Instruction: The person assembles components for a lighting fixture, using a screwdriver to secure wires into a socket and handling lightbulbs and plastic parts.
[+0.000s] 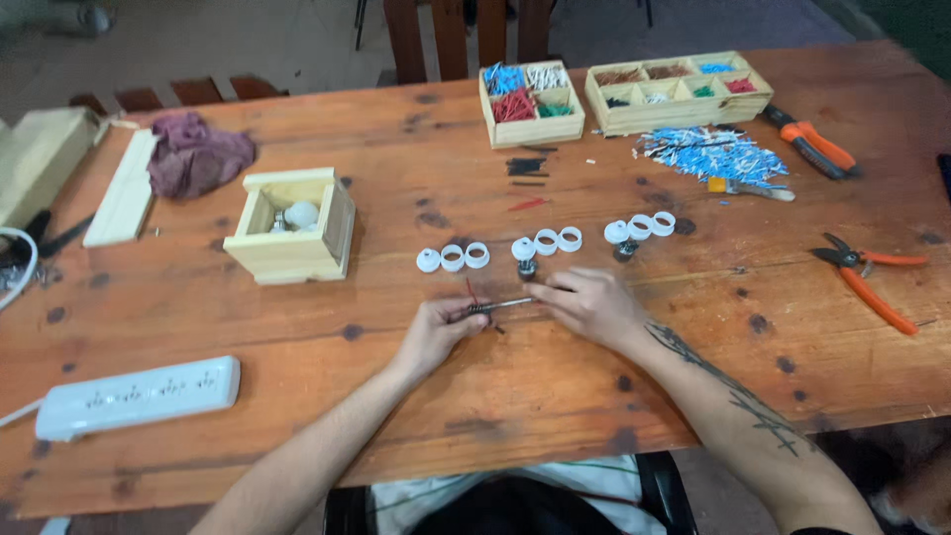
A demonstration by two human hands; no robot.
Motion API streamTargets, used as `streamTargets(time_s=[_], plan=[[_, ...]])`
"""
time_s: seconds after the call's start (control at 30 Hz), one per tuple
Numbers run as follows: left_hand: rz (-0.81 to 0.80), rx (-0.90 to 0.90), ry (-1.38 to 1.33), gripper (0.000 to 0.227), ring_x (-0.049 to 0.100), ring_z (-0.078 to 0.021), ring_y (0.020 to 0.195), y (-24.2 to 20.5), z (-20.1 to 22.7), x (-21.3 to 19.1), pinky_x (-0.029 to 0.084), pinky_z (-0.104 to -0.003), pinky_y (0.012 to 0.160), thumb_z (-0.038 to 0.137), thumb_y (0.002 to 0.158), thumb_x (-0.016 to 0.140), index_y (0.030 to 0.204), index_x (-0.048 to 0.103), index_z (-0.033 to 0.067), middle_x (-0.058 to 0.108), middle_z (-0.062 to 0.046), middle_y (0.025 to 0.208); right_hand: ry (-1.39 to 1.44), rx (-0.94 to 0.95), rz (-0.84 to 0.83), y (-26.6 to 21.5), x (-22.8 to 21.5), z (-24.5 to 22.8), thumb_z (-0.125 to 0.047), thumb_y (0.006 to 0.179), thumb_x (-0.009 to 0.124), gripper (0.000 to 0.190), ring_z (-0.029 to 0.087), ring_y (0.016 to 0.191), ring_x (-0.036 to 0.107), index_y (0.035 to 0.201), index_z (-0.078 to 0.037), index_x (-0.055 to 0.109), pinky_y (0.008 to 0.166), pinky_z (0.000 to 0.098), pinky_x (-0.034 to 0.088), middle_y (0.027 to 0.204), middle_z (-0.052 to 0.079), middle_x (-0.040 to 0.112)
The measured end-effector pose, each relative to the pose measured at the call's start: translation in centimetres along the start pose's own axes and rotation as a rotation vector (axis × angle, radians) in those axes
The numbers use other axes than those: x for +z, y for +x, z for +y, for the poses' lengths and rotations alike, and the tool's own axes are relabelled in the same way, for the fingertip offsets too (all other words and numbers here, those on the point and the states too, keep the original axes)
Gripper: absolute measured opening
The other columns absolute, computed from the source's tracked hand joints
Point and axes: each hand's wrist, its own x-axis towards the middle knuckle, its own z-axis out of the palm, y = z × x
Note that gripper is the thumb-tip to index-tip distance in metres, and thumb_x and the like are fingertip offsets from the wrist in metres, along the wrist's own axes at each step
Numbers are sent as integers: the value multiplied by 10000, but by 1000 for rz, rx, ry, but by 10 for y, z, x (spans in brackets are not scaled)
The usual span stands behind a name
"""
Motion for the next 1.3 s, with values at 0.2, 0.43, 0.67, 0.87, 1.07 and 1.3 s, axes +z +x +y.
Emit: streamTargets(time_s=[0.2,0.43,0.67,0.87,1.07,1.3], plan=[[34,7,-87,380,696,-77,874,-4,14,8,618,-205,798,37,881,796,1257,740,33,792,-97,993,-108,28,-118,28,-38,-25,-542,1017,537,516,176,817,682,1376,-186,641,648,293,562,909,21,683],[44,23,-83,389,699,-90,864,2,-3,1,621,-210,784,50,876,806,1259,739,40,792,-107,981,91,28,-9,27,-36,-25,-215,982,711,140,253,1050,650,1087,-122,718,877,355,560,1050,29,674],[50,88,-26,407,722,-93,894,4,-5,2,621,-253,824,99,850,849,1244,747,76,794,-101,1029,-63,228,-247,4,-53,-20,-300,953,710,247,248,1013,708,1155,-158,703,912,427,547,1036,54,734],[-16,95,42,409,703,-71,905,-10,14,15,608,-264,854,133,824,878,1216,765,109,790,-55,1005,-60,428,-470,-10,-58,-39,-445,952,625,319,353,921,756,1125,-183,680,777,503,604,1081,100,746],[-91,95,109,427,722,-120,911,-13,20,18,612,-309,866,154,824,881,1221,753,67,789,-105,1022,354,436,-276,52,-70,-59,-405,984,656,367,385,998,735,1203,-113,702,841,491,584,1086,139,743],[-102,73,139,425,716,-112,890,-8,8,8,611,-311,860,173,819,898,1195,751,42,783,-85,1004,652,326,-326,84,-39,-59,-210,959,688,164,339,927,722,1031,-79,756,856,453,540,952,125,725]])
